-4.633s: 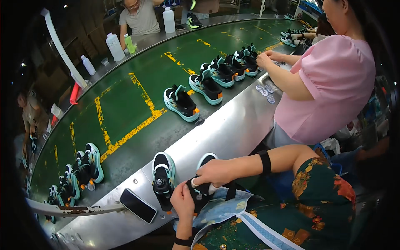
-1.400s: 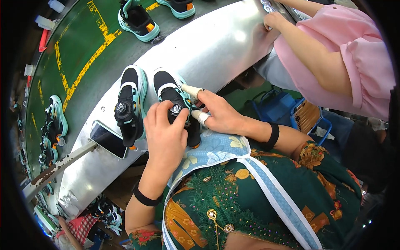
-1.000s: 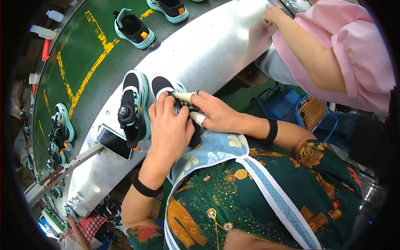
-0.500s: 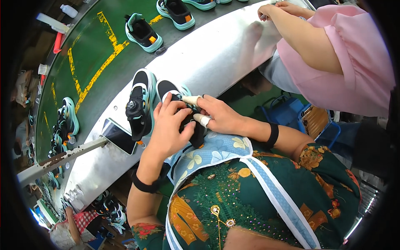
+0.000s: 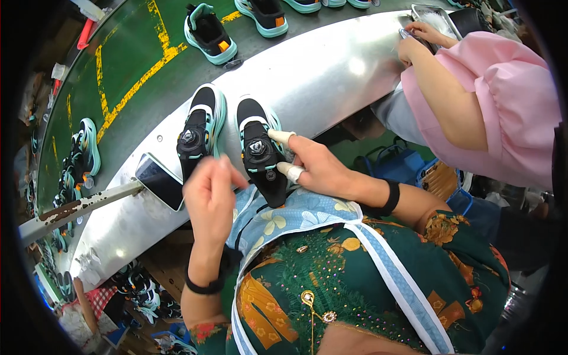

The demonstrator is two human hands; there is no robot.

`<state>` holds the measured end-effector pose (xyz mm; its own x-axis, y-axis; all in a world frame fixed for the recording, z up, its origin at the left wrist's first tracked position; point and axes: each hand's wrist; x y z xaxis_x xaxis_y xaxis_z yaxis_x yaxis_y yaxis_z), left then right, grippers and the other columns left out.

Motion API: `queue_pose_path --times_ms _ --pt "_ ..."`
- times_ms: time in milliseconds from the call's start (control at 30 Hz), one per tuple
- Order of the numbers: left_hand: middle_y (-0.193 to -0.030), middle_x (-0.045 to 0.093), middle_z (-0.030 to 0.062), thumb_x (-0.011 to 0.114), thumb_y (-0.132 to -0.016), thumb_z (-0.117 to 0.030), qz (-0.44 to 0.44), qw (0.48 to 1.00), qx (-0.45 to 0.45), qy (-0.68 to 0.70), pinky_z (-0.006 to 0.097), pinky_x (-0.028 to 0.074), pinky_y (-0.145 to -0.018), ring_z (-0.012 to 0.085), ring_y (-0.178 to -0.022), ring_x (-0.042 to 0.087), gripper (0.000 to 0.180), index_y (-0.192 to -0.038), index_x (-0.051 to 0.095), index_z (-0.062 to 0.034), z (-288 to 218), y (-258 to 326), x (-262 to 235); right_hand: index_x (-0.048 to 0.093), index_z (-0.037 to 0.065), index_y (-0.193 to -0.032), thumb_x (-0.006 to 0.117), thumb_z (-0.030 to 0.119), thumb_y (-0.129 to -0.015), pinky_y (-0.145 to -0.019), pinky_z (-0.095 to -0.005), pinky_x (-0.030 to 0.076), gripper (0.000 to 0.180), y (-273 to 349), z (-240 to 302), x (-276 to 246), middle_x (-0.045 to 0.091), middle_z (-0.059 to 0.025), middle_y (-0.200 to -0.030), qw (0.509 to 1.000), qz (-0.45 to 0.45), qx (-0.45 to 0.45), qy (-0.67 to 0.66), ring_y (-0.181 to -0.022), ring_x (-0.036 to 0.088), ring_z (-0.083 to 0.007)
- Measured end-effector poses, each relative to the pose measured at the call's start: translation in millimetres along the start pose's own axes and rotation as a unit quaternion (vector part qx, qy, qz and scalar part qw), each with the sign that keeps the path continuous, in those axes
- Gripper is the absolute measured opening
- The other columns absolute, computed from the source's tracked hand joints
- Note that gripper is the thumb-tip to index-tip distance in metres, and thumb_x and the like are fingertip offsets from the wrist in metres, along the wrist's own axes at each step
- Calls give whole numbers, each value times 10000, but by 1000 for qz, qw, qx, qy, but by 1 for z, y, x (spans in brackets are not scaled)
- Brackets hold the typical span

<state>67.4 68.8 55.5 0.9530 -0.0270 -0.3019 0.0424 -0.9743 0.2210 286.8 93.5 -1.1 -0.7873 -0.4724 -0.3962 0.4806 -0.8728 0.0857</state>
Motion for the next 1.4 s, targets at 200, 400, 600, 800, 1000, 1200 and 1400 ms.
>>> queue_pose_path --times_ms 200,400,600,800,1000,1200,1400 --pt "-1081 633 221 501 -987 -413 118 869 -308 370 218 397 -392 217 -684 687 513 -1060 582 89 34 31 19 577 52 -1261 668 242 -899 -727 -299 501 419 -48 -4 -39 667 -145 -964 973 161 81 -146 -820 635 -154" --pt "-1120 624 212 583 -952 -396 131 859 -308 387 215 399 -381 221 -712 697 478 -1093 582 61 42 15 20 576 149 -1324 654 128 -878 -710 -310 458 453 -81 25 -34 543 -79 -888 964 252 -76 43 -773 552 -188" --pt "-876 662 92 554 -985 -248 79 892 -253 365 215 424 -385 179 -817 704 279 -958 625 21 48 21 45 640 71 -1085 701 204 -821 -696 -389 496 302 -65 18 -13 614 -139 -880 952 157 -176 193 -803 619 -318" --pt "-871 666 104 511 -1003 -232 84 915 -233 318 212 451 -394 170 -839 703 288 -988 628 31 43 17 45 639 72 -1066 724 206 -794 -697 -404 494 315 -61 21 -17 607 -133 -848 963 115 -165 182 -790 616 -323" --pt "-897 669 100 501 -1006 -223 84 920 -226 309 220 461 -391 176 -846 705 287 -989 625 35 50 11 48 642 83 -1088 734 233 -793 -688 -407 491 343 -61 11 -6 589 -139 -813 957 129 -176 190 -765 608 -326" --pt "-950 653 112 506 -1002 -243 101 920 -235 296 217 443 -368 195 -882 704 297 -1028 604 36 46 7 47 641 59 -1035 750 250 -792 -619 -352 497 329 -71 2 -13 634 -146 -806 963 64 -206 164 -715 637 -260" --pt "-956 652 117 508 -996 -266 110 912 -236 316 223 478 -377 216 -854 711 323 -1030 606 39 46 2 42 655 87 -999 749 220 -805 -622 -319 456 254 -74 19 -11 518 -82 -839 975 141 -113 127 -663 522 -181"
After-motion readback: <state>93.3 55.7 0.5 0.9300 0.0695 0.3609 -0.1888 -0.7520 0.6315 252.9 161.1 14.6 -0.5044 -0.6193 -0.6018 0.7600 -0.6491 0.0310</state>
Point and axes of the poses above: each hand's wrist, its own y-axis away from the middle knuckle, its own x-axis out of the palm, z = x × y
